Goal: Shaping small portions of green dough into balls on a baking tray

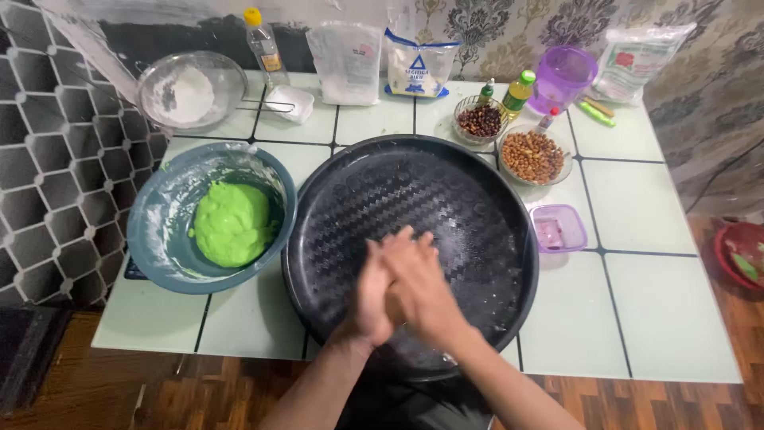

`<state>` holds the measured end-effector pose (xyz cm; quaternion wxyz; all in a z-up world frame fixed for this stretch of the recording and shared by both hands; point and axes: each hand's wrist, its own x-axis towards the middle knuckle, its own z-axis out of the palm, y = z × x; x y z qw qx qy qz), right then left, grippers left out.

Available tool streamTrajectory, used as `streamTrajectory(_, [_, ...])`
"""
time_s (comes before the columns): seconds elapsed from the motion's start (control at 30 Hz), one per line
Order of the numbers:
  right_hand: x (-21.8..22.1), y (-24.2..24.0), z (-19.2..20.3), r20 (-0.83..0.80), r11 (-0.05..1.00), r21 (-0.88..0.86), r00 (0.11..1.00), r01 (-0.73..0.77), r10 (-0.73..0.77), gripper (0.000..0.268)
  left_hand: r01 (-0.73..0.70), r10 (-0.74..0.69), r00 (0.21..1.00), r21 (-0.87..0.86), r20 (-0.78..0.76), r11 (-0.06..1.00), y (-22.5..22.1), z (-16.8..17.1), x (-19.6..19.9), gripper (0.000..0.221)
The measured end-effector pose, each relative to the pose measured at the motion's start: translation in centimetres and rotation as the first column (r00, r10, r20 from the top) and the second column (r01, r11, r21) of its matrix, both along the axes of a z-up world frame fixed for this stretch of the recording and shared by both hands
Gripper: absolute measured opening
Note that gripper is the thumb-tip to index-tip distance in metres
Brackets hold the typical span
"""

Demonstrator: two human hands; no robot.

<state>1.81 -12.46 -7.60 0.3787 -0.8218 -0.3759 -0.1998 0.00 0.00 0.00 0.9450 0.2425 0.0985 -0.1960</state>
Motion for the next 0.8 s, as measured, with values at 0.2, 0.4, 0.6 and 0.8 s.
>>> streamTrajectory(0.2, [2.5, -3.3, 3.4, -0.214, 0.908, 0.276, 0.941, 0.317, -0.263, 0.038, 0.082, -0.121, 0.973, 0.193, 0.197, 0.978, -1.5, -5.1, 0.0, 0.052])
streamTrajectory(0.4, [-0.8, -2.6, 4.1, 0.004, 0.948, 0.174, 0.962, 0.269, -0.273, 0.050, -0.087, -0.032, 0.968, 0.453, 0.250, 0.887, -0.5, -4.6, 1.7, 0.042])
streamTrajectory(0.6, [-0.3, -4.7, 4.7, -0.221, 0.947, 0.140, 0.942, 0.288, -0.253, 0.038, 0.102, -0.299, 0.895, 0.500, 0.332, 0.860, 1.0, -6.8, 2.7, 0.059])
streamTrajectory(0.8, [0.0, -5.4, 1.2, -0.417, 0.941, 0.180, 0.888, 0.287, -0.192, 0.025, -0.037, -0.273, 0.883, 0.636, 0.381, 0.771, 1.1, -7.4, 3.3, 0.056])
